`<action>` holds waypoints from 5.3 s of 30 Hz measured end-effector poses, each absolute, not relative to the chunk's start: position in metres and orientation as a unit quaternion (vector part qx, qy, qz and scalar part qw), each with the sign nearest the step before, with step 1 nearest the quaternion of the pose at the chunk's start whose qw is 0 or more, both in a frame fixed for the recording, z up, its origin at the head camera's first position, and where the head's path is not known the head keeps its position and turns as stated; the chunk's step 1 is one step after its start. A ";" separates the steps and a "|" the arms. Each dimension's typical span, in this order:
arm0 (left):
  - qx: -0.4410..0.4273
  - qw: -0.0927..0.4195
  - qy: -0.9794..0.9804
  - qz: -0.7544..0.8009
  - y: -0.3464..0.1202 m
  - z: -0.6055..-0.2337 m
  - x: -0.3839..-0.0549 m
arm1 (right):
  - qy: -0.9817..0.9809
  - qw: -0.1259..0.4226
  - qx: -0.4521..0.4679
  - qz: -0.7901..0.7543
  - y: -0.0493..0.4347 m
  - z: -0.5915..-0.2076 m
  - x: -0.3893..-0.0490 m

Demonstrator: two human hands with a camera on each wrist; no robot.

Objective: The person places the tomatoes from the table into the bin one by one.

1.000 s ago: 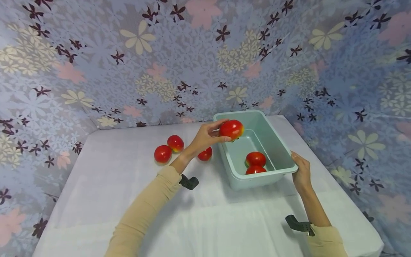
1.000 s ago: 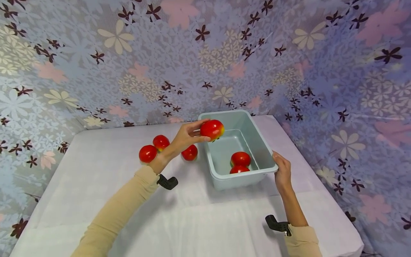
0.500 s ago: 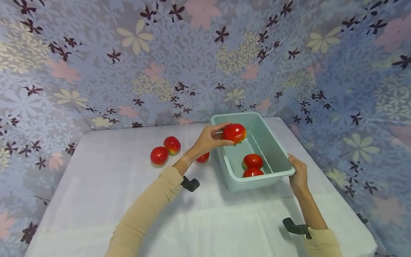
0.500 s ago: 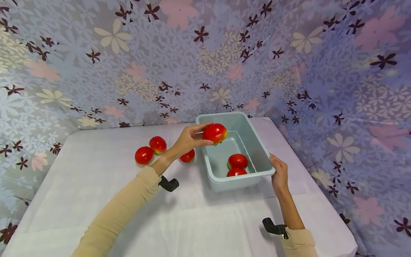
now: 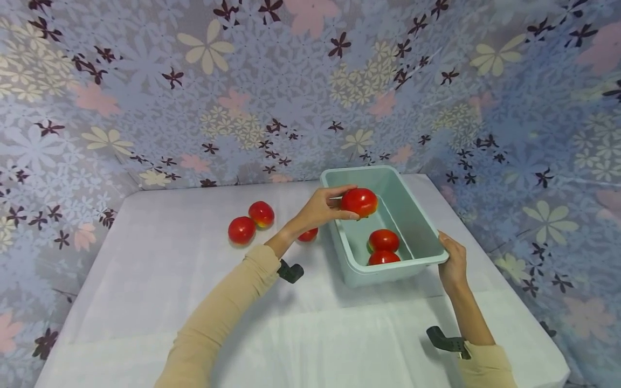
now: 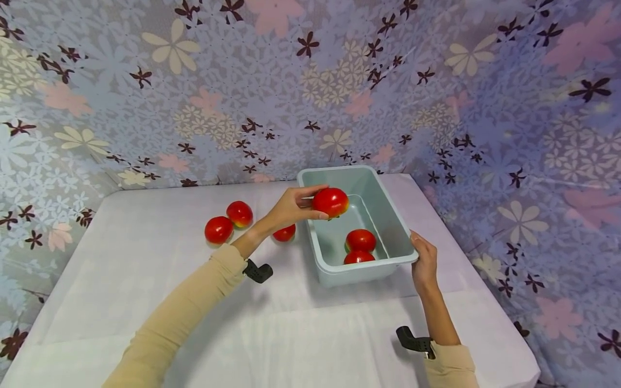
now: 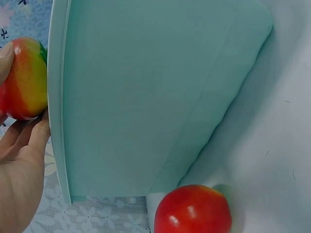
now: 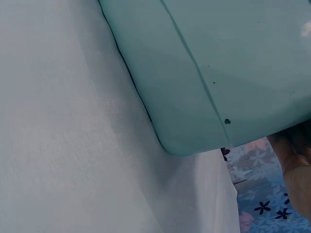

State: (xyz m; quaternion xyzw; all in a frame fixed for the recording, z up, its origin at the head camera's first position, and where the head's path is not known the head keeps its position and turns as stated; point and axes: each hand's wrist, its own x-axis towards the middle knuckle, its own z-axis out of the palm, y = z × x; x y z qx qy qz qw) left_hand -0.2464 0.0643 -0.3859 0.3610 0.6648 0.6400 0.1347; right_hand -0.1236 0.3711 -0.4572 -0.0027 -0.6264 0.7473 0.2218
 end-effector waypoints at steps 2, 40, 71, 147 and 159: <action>0.363 0.137 0.662 0.641 0.065 -0.385 -0.246 | -0.625 0.222 -0.001 0.749 0.371 -0.457 -0.124; 0.388 0.064 0.704 0.591 0.039 -0.380 -0.246 | -0.600 0.228 -0.001 0.767 0.369 -0.456 -0.124; 0.209 0.047 0.705 0.677 -0.032 -0.469 -0.267 | -0.605 0.231 0.007 0.762 0.370 -0.456 -0.125; 0.211 0.132 0.705 0.664 -0.039 -0.463 -0.261 | -0.638 0.226 -0.018 0.736 0.368 -0.457 -0.127; 0.193 0.124 0.678 0.698 -0.045 -0.426 -0.264 | -0.635 0.231 -0.020 0.737 0.368 -0.457 -0.125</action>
